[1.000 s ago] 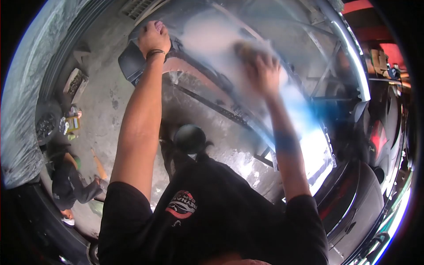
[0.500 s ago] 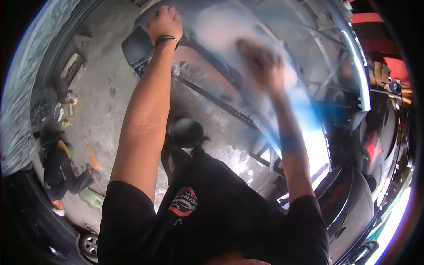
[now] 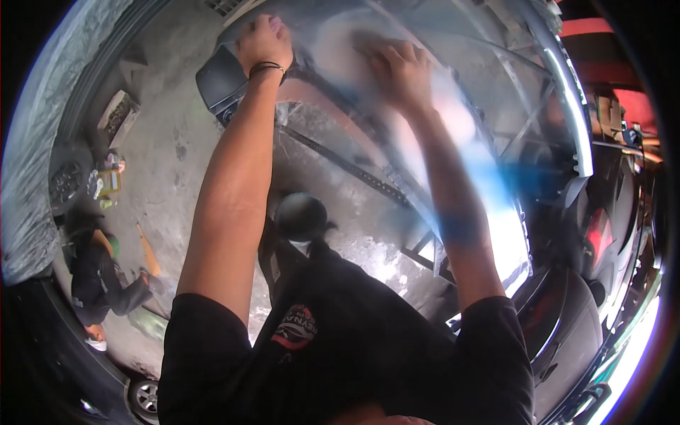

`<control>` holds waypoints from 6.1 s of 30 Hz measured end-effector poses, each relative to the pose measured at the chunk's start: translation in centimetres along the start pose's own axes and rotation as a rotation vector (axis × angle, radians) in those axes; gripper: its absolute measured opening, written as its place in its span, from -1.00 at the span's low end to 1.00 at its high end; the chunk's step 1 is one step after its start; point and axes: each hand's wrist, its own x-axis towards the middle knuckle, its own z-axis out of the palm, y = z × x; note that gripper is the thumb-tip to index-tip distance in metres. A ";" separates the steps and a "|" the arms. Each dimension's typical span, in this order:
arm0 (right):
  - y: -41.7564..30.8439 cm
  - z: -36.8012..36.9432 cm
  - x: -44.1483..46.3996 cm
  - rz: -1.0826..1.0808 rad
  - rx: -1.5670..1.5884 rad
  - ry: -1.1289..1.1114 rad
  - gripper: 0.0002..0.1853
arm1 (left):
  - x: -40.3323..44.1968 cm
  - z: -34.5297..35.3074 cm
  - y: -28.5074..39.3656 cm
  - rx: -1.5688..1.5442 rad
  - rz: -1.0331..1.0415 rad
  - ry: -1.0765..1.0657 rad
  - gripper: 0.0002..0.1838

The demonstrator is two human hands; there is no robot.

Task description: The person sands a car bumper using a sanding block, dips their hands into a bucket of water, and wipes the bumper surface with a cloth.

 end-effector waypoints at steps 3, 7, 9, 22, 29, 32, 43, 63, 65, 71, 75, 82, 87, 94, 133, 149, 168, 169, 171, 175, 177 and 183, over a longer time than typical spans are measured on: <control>-1.7 -2.2 -2.9 -0.118 0.095 -0.070 -0.55 | 0.4 0.9 -0.7 0.004 0.059 0.034 -0.71; -3.3 -4.5 -5.4 -0.158 0.272 -0.018 -0.56 | -0.5 -1.9 1.5 0.004 -0.062 0.005 -0.72; -2.0 -3.3 -2.6 -0.104 0.204 -0.120 -0.58 | -0.3 -2.0 1.5 -0.006 -0.073 -0.017 -0.72; -1.3 -2.4 0.9 -0.047 0.045 -0.111 -0.66 | -0.4 -3.1 2.4 -0.068 -0.074 0.001 -0.77; -2.3 -2.2 -0.5 -0.243 0.150 0.085 -0.76 | -0.6 -4.3 3.1 -0.128 -0.073 0.047 -0.82; -0.5 -0.8 0.0 -0.325 0.108 0.072 -0.71 | -0.7 -4.0 3.1 -0.106 -0.093 0.048 -0.82; -5.4 -0.5 -0.5 -0.277 0.393 0.015 -0.59 | -0.8 -5.9 4.1 -0.065 -0.092 0.039 -0.79; -5.2 7.3 7.1 -0.077 0.122 0.029 -0.59 | -1.1 -4.8 3.4 -0.215 -0.101 0.018 -0.80; -7.5 5.7 3.8 -0.139 0.164 0.099 -0.59 | -0.5 -5.0 3.5 -0.127 -0.097 0.016 -0.81; -6.7 6.3 8.1 -0.147 0.070 0.035 -0.65 | -0.8 -5.7 3.8 -0.172 -0.149 -0.009 -0.78; -6.5 7.8 9.2 -0.151 -0.009 0.129 -0.66 | -0.6 -5.2 3.6 -0.178 -0.123 0.043 -0.73; -6.5 -0.1 -0.5 -0.258 0.181 -0.009 -0.65 | -0.3 -6.4 4.1 -0.141 -0.064 0.006 -0.65; -12.7 1.5 6.2 0.027 0.039 -0.061 -0.66 | 0.7 -7.4 3.8 -0.217 -0.055 -0.182 -0.68; -11.0 2.0 -0.7 -0.041 0.140 -0.120 -0.50 | 4.2 -6.0 0.2 -0.276 0.229 -0.371 -0.65; -6.9 -4.9 -3.2 0.484 -0.222 -0.241 -0.59 | 11.3 1.8 3.0 -0.678 0.823 -0.507 -0.54; -15.4 3.7 1.4 0.925 -0.382 0.143 -0.54 | 13.6 2.6 2.7 -0.878 0.884 -0.445 -0.72; -12.5 3.3 -2.7 1.582 -0.757 0.077 -0.66 | 11.9 3.0 2.8 -0.651 0.768 -0.535 -0.65; -14.4 2.5 0.1 1.639 -0.756 0.156 -0.66 | 12.0 3.0 3.2 -0.642 0.731 -0.533 -0.65; -19.6 2.8 4.8 1.485 -0.809 0.033 -0.66 | 12.3 2.9 3.2 -0.624 0.753 -0.575 -0.65; -15.8 0.5 -5.2 1.267 -0.680 0.018 -0.59 | 12.3 2.3 3.1 -0.624 0.747 -0.545 -0.66; -12.3 -1.4 -4.8 1.400 -0.616 0.091 -0.57 | 12.4 2.2 3.2 -0.643 0.719 -0.568 -0.64; -16.6 4.7 1.9 1.619 -0.681 0.119 -0.46 | 12.2 2.0 2.7 -0.630 0.687 -0.692 -0.60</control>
